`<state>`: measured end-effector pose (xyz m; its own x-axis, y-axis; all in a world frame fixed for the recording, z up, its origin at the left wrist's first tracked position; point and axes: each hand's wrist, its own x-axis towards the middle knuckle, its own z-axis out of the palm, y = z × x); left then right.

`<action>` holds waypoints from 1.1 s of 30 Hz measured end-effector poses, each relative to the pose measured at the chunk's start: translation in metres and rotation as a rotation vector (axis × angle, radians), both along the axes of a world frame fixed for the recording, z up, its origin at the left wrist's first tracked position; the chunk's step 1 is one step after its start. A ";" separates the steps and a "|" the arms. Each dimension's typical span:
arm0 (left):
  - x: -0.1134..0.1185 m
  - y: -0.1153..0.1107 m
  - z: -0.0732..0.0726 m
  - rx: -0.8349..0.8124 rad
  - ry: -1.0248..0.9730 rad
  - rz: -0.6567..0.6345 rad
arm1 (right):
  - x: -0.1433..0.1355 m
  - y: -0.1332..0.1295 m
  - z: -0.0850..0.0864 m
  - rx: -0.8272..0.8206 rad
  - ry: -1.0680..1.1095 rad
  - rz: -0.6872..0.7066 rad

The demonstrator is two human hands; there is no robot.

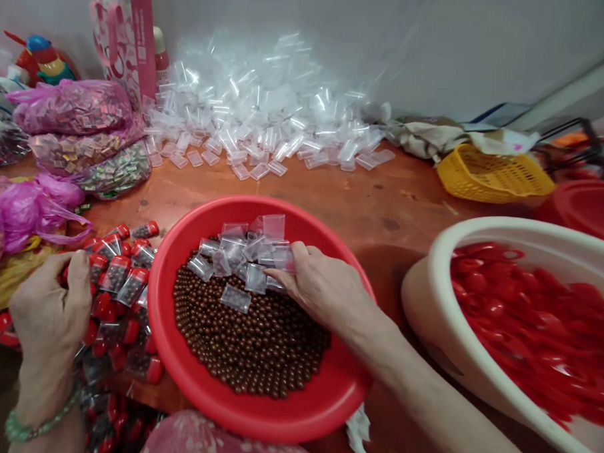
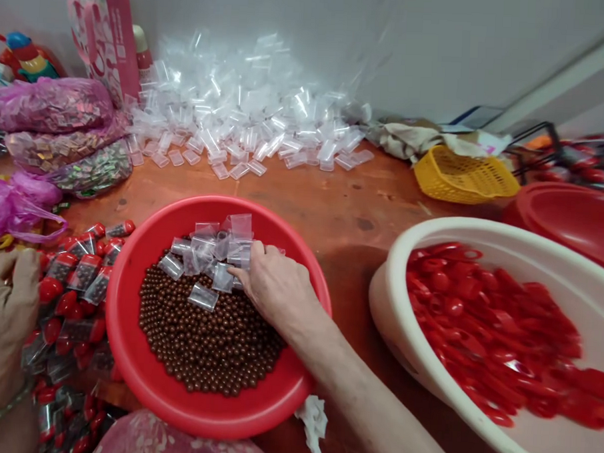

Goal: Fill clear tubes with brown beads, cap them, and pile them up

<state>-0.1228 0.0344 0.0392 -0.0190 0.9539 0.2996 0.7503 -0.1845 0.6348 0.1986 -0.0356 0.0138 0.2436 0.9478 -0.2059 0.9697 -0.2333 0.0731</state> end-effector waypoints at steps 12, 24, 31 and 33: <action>0.068 -0.018 -0.024 0.149 -0.004 -0.456 | 0.005 -0.023 -0.005 0.028 0.188 0.182; 0.095 -0.023 -0.033 -0.117 0.597 -0.728 | -0.058 -0.015 -0.034 -0.380 0.251 0.525; 0.092 -0.020 -0.036 -0.093 0.396 -0.710 | -0.067 -0.001 -0.042 -0.380 0.591 0.618; 0.091 -0.021 -0.036 -0.078 0.272 -0.710 | -0.062 0.002 -0.037 -0.353 0.686 0.600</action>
